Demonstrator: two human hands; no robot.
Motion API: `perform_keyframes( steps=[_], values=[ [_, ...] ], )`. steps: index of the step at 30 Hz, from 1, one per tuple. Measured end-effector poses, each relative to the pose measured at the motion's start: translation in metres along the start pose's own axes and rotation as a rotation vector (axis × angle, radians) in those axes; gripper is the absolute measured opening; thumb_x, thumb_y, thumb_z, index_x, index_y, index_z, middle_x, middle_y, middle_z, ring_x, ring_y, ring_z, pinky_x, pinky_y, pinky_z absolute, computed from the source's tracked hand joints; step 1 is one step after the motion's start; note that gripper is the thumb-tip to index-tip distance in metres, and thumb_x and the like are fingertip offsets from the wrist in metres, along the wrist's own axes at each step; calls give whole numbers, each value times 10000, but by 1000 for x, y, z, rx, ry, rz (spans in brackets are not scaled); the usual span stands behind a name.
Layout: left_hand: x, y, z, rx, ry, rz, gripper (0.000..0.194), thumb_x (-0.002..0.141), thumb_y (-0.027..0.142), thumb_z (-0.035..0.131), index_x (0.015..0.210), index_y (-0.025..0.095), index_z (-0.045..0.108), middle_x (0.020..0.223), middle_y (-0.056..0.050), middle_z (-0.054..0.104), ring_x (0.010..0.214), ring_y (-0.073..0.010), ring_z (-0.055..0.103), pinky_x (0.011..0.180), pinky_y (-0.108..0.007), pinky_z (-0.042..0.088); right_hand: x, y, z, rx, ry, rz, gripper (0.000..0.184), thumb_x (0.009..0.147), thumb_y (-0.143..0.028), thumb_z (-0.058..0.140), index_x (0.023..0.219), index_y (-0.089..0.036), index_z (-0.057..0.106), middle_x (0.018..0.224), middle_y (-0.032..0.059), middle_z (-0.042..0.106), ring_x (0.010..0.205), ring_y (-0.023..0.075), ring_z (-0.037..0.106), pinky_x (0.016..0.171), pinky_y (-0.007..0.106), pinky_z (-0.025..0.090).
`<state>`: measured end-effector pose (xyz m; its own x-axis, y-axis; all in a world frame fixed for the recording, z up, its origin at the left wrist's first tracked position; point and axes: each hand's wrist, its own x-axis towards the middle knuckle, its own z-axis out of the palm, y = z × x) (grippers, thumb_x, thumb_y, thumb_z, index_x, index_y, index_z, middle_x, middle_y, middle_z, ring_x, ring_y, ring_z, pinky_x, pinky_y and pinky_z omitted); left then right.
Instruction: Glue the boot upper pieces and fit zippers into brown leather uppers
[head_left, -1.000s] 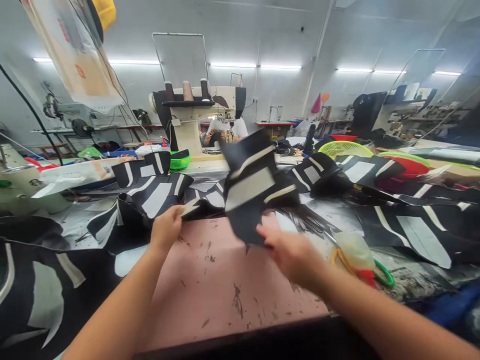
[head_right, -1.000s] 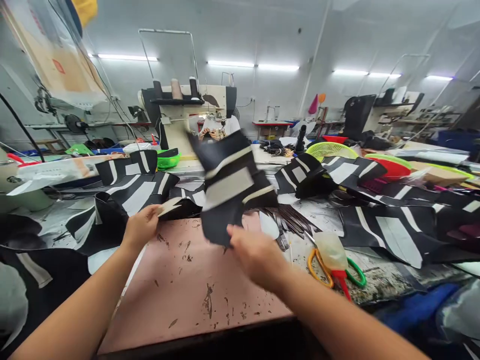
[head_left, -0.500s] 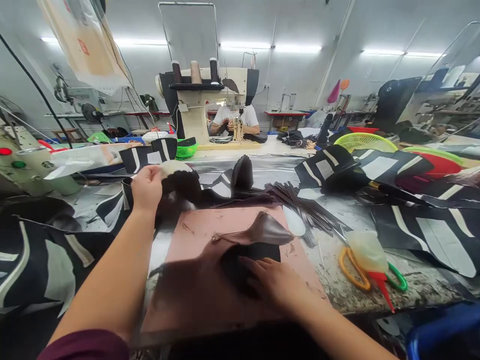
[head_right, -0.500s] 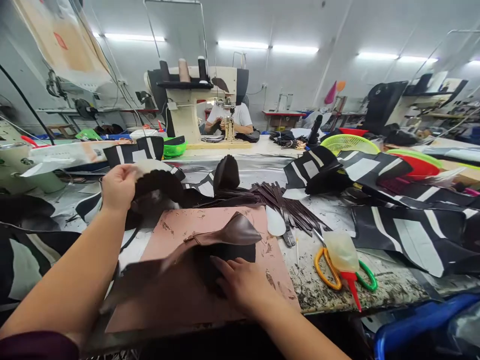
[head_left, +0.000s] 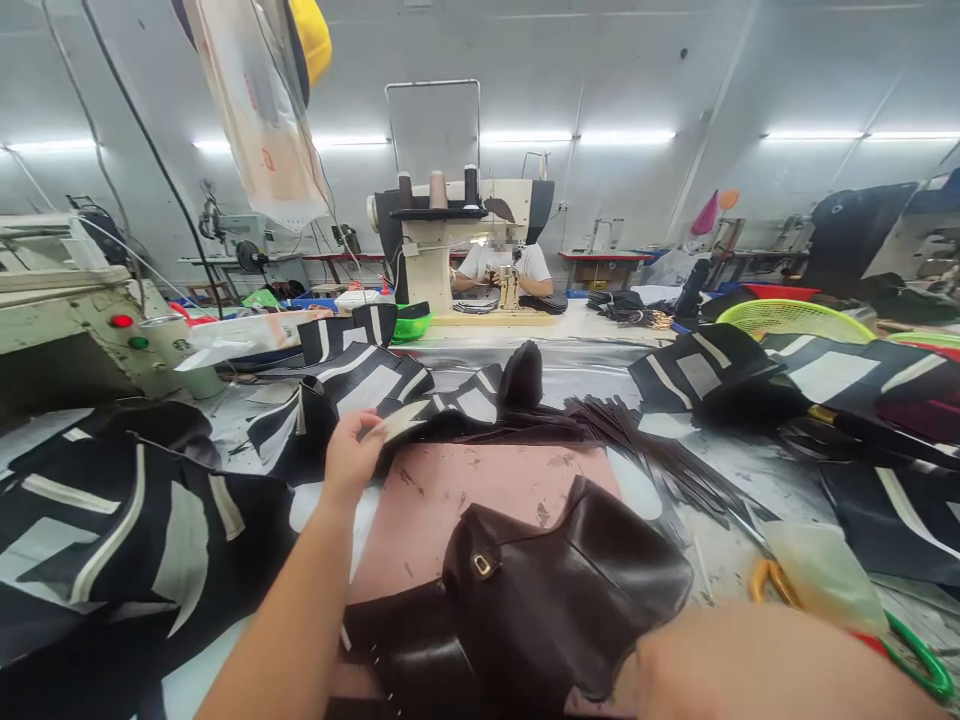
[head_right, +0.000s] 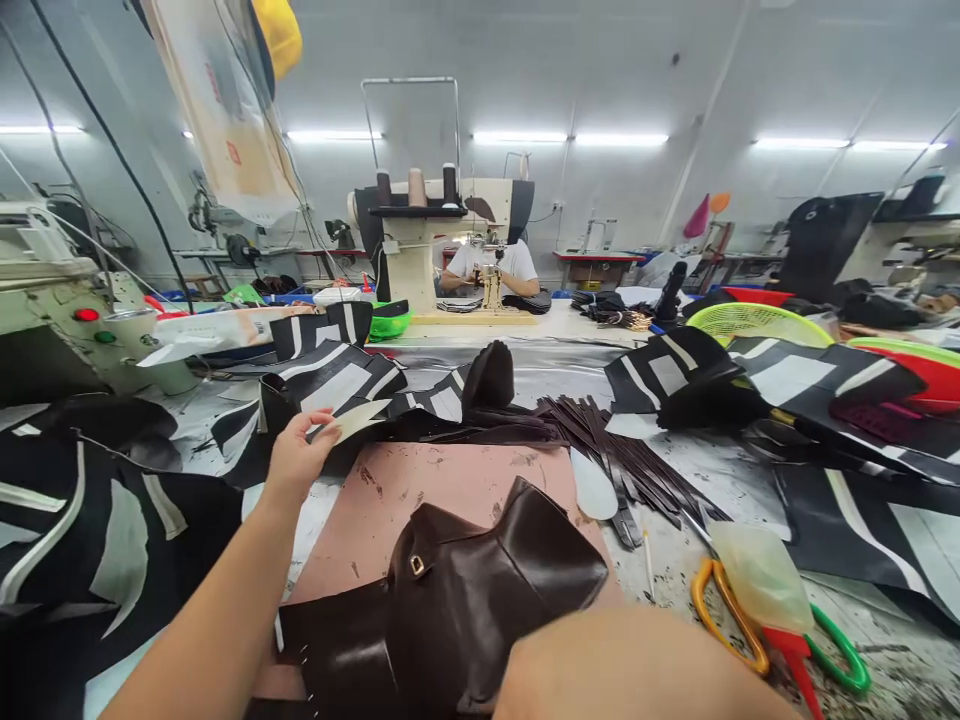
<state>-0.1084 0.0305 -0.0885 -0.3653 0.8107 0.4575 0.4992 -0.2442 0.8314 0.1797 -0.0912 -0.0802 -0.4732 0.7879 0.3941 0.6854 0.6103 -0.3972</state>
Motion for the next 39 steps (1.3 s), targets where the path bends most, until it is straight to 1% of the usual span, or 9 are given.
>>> perform_keyframes(
  steps=[5,11,14,18,25,28,33,36,39],
  values=[
    [-21,-9,0,97,38,146,72,665,265,532,668,199,562,971,-61,621,993,-241,545,923,-414,383,94,-29,-22,4,-57,-130,292,835,-348,513,1111,-278,576,799,-3,662,686,139,625,605,230,471],
    [-35,-16,4,255,183,461,199,726,329,576,869,190,569,1155,-123,540,1129,-267,462,980,-452,313,187,-28,34,-286,-190,-9,330,842,-189,435,1150,-224,547,909,77,671,817,216,615,645,291,419],
    [-38,-16,6,553,253,698,196,757,349,598,906,222,599,1250,-117,478,1217,-296,371,1008,-485,250,198,-20,57,-278,-171,13,256,862,-193,380,954,-197,618,865,80,671,759,204,614,583,272,399],
    [-42,-16,15,786,238,716,105,805,213,534,755,234,624,1282,-62,480,1274,-302,297,1013,-510,206,199,-27,61,-275,-129,-8,201,818,-161,427,839,-190,625,815,72,669,740,205,603,577,270,380],
    [-39,2,5,809,-128,536,206,718,168,628,916,225,614,1421,-93,299,1313,-353,206,1014,-566,188,207,-21,-5,-144,387,150,285,882,-220,339,1031,-158,574,811,79,643,768,217,589,660,311,391],
    [-46,34,-22,694,-450,449,806,644,341,716,1325,187,314,1448,-183,173,1305,-341,236,997,-510,292,175,1,-61,90,613,146,280,873,-286,369,938,-180,620,773,39,633,706,167,580,634,290,406],
    [-111,58,-61,541,-1245,727,1047,455,454,796,1347,363,255,1438,-82,262,1286,-354,269,1020,-549,246,45,23,-130,98,880,335,143,700,-343,625,809,-259,663,739,37,627,646,152,551,615,335,419],
    [-143,45,-60,534,-1232,809,709,658,191,683,1278,375,393,1363,-97,398,1193,-330,429,925,-460,406,-38,40,-142,335,1043,583,361,580,-308,689,924,-396,627,764,38,625,631,162,561,575,364,430],
    [-122,49,-47,331,-1108,747,314,823,177,465,1094,294,571,1033,-34,656,903,-176,629,771,-260,496,-97,59,-135,645,1125,817,502,421,-235,737,883,-405,637,721,31,599,591,134,543,501,284,446]
  ],
)
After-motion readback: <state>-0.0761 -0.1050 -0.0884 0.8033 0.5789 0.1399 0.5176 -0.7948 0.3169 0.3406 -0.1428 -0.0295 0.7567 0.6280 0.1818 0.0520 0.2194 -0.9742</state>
